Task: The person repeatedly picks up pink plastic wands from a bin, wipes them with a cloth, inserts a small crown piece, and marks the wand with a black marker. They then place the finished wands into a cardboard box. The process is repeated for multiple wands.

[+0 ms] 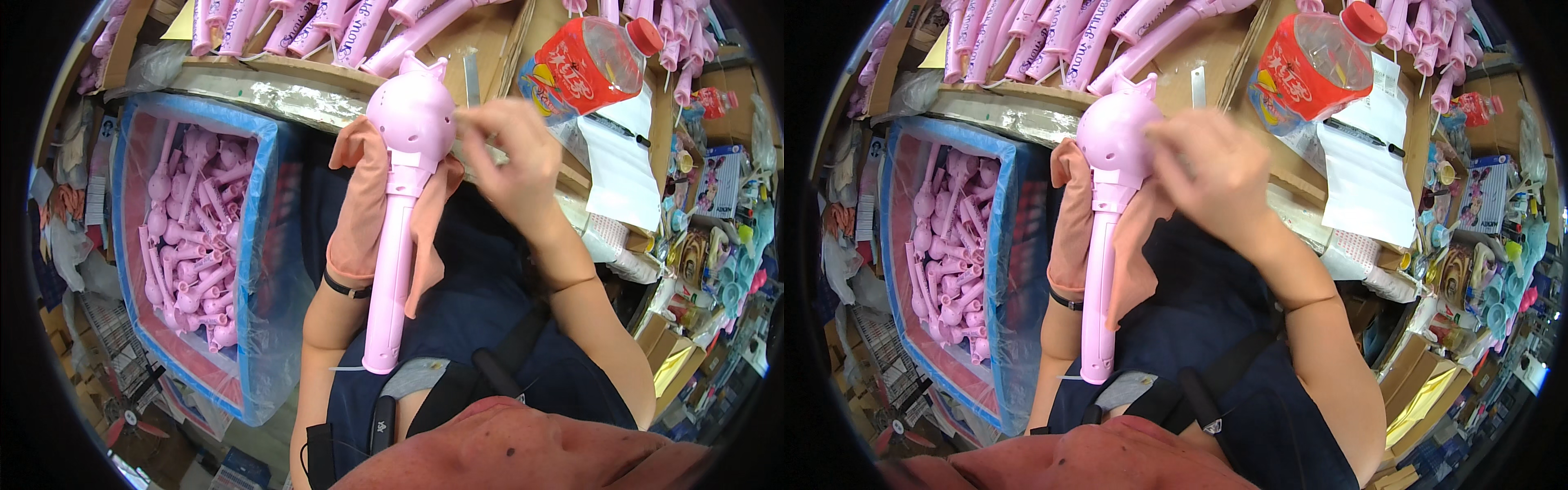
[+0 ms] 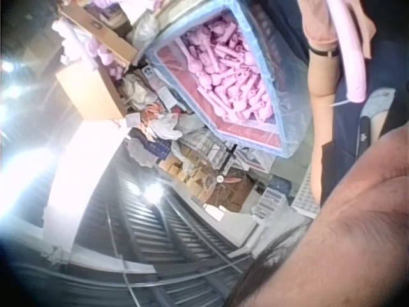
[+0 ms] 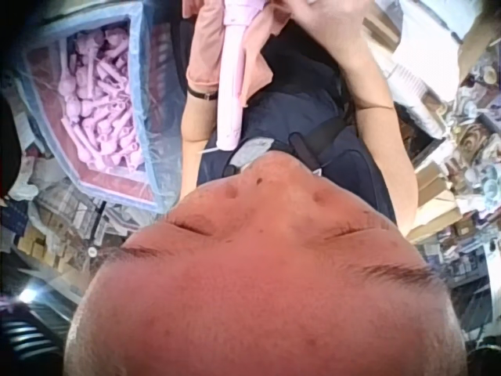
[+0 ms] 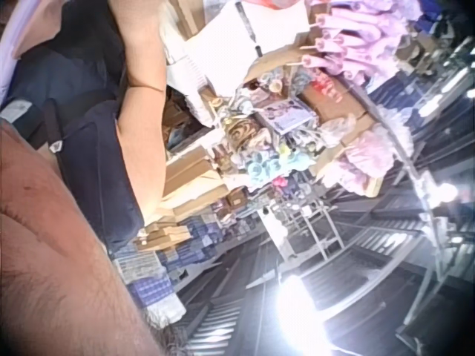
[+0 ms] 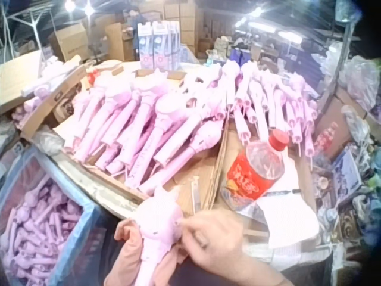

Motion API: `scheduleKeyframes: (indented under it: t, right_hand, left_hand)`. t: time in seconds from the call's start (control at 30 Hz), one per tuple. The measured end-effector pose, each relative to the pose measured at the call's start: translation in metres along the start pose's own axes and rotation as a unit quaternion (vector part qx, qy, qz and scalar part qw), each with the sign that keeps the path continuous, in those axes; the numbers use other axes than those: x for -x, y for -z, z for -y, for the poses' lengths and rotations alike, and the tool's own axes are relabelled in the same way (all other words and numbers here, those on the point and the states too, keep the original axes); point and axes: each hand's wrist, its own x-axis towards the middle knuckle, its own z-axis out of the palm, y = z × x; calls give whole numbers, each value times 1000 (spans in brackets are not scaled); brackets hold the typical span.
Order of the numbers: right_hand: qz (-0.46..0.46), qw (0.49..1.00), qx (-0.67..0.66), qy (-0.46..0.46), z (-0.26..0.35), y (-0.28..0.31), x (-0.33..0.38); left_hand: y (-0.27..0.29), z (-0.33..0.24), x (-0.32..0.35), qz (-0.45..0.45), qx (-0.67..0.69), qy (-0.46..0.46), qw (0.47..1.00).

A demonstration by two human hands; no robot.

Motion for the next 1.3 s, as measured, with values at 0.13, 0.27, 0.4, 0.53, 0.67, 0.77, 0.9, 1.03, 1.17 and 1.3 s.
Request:
scheduleKeyframes:
  t: [0.13, 0.27, 0.4, 0.53, 0.67, 0.77, 0.9, 1.03, 1.17, 1.3]
  right_hand:
    - [25, 1000, 15, 9, 3, -1, -3]
    - [25, 994, -16, 107, 2, -3, -4]
    - [-30, 998, 39, -48, -16, 6, -1]
    - [28, 988, 144, 50, -32, 33, 32]
    - [52, 954, 290, 52, -39, 46, 80]
    - [59, 954, 292, -24, -38, 43, 94]
    - [53, 991, 77, 92, -7, 4, 70]
    - [19, 983, 68, 170, 25, -34, 2]
    - [-128, 981, 137, 47, 25, -35, -33]
    - [162, 957, -212, -112, 54, -52, 35]
  left_hand:
    - [-1, -1, -1, 26, 76, 22, 997]
    - [-3, 0, -1, 5, 73, 1, 997]
    - [-2, -2, -1, -34, -19, -3, 999]
    - [7, -11, -3, 1, 44, 23, 999]
    - [19, -14, 3, 18, 39, 36, 998]
    - [22, -10, 11, 16, 107, 42, 993]
    - [25, -13, 14, -8, 35, 4, 999]
    - [25, -15, 10, -31, -135, -71, 988]
    - [28, -17, 13, -46, -259, -152, 953]
    - [37, -29, 19, -85, -330, -215, 915]
